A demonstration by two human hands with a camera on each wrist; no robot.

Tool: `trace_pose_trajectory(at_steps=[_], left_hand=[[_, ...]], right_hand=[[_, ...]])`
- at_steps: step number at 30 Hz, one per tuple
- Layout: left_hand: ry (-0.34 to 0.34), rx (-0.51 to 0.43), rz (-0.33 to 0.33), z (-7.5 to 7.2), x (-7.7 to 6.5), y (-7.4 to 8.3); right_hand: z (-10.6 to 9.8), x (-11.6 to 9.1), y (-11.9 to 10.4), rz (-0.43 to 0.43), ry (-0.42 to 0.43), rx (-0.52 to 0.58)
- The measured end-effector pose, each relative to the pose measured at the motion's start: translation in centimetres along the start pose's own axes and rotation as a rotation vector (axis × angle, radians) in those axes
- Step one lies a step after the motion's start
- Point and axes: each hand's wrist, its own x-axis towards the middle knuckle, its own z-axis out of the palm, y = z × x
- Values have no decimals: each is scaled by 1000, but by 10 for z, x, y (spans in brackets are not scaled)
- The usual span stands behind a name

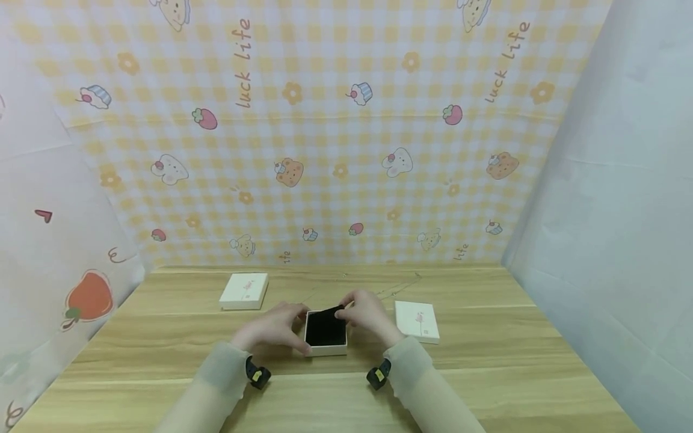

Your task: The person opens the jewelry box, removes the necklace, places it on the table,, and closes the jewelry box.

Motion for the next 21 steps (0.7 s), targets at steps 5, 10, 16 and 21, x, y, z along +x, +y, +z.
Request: trace_pose_trajectory(at_steps=[5, 10, 16, 21], left_hand=[[6, 4, -10, 0, 0, 1], [10, 15, -20, -2, 0, 3], [7, 17, -29, -2, 0, 4], [9, 34, -24, -1, 0, 4]], right_hand=[[1, -1, -1, -2, 5, -15], [-1, -2, -4, -8, 10, -41], [-3, -4, -7, -25, 4, -51], [-2, -3, -6, -48, 10, -70]])
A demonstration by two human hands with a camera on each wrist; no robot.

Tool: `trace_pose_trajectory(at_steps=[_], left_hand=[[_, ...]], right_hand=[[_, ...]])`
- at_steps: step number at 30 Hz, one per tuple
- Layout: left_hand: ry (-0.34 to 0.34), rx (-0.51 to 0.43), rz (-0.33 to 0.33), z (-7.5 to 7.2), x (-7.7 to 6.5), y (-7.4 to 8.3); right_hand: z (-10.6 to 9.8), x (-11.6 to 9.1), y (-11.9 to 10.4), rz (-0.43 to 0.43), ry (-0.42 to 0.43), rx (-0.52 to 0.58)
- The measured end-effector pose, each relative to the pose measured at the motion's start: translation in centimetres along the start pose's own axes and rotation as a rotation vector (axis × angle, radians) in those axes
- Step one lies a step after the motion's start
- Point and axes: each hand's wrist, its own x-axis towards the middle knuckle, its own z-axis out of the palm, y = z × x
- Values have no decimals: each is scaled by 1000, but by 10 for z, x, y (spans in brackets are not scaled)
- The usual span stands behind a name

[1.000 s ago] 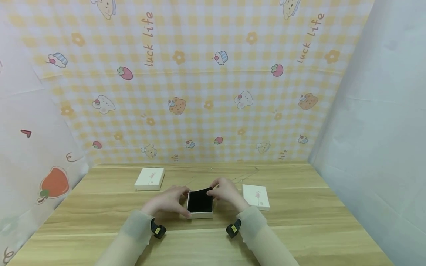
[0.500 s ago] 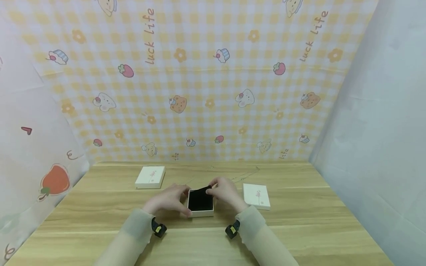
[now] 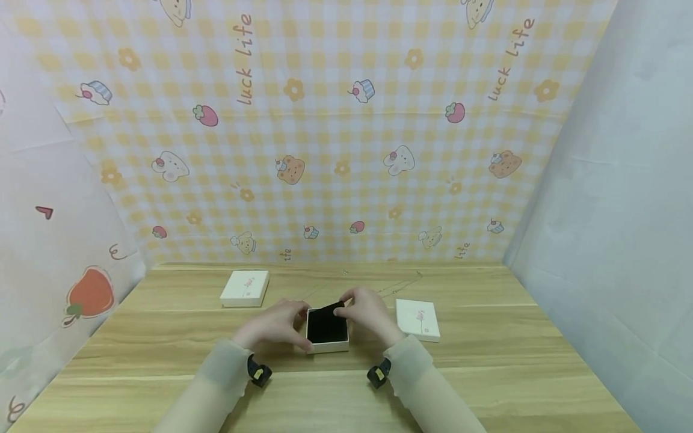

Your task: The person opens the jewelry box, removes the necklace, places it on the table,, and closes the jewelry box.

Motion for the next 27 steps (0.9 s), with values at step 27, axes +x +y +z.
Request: trace_pose_trajectory(at_steps=[27], left_hand=[[-2, -9, -4, 1, 0, 0]], right_hand=[[-3, 0, 3, -29, -47, -60]])
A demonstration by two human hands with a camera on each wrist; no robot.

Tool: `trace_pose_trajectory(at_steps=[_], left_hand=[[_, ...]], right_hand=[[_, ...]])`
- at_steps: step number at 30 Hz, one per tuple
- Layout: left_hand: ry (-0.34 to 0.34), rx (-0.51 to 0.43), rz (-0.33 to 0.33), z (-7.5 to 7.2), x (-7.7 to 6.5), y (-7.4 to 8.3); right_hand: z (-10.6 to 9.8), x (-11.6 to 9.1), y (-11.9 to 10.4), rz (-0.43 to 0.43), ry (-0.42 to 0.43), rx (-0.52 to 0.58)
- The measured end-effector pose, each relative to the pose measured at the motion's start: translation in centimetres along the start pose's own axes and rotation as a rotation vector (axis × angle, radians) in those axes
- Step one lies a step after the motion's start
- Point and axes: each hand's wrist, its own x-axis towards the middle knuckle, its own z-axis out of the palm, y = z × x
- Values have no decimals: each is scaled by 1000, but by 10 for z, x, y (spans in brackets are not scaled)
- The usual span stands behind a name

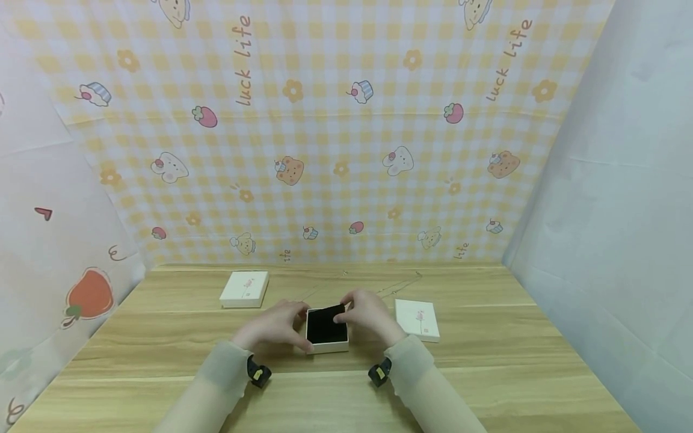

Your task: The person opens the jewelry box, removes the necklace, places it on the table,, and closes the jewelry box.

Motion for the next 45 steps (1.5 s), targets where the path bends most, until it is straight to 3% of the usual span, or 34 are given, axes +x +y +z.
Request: trace_pose_trajectory(at_steps=[14, 23, 45], left_hand=[[1, 17, 12, 1, 0, -2], [5, 4, 17, 1, 1, -2], [-1, 7, 12, -1, 0, 0]], right_hand=[[-6, -1, -1, -23, -15, -45], [-8, -2, -4, -83, -102, -65], [-7, -5, -4, -59, -132, -56]])
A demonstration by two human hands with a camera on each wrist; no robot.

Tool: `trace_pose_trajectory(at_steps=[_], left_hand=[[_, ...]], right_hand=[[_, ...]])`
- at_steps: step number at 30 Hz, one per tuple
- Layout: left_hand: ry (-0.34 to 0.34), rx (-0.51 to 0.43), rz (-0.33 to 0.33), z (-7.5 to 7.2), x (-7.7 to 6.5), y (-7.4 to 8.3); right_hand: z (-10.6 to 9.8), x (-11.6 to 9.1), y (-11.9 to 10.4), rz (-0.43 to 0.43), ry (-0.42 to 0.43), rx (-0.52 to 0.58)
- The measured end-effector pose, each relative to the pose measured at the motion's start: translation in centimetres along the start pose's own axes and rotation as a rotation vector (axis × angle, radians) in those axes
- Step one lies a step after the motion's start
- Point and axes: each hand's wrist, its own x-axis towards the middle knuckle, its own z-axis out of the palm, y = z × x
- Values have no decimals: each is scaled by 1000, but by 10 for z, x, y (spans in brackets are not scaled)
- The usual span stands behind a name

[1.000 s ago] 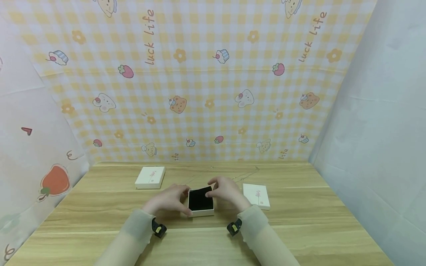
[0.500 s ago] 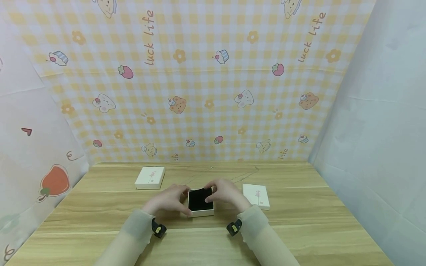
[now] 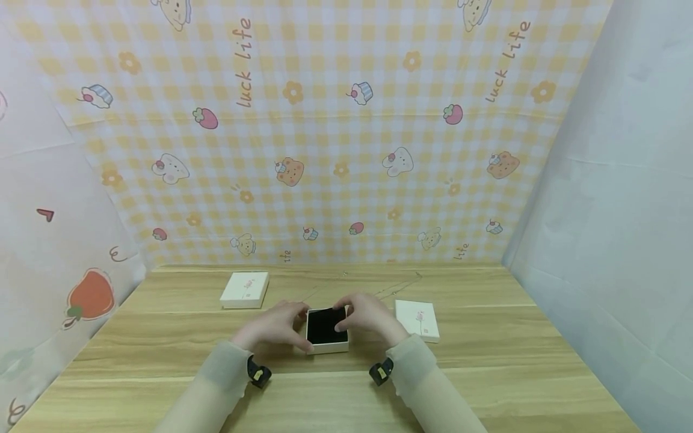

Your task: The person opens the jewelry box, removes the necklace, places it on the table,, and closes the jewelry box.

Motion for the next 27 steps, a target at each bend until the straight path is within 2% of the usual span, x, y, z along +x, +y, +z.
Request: trace_pose_trajectory(at_steps=[27], left_hand=[[-3, -1, -2, 2, 0, -1]], right_hand=[[3, 2, 4, -11, -4, -5]])
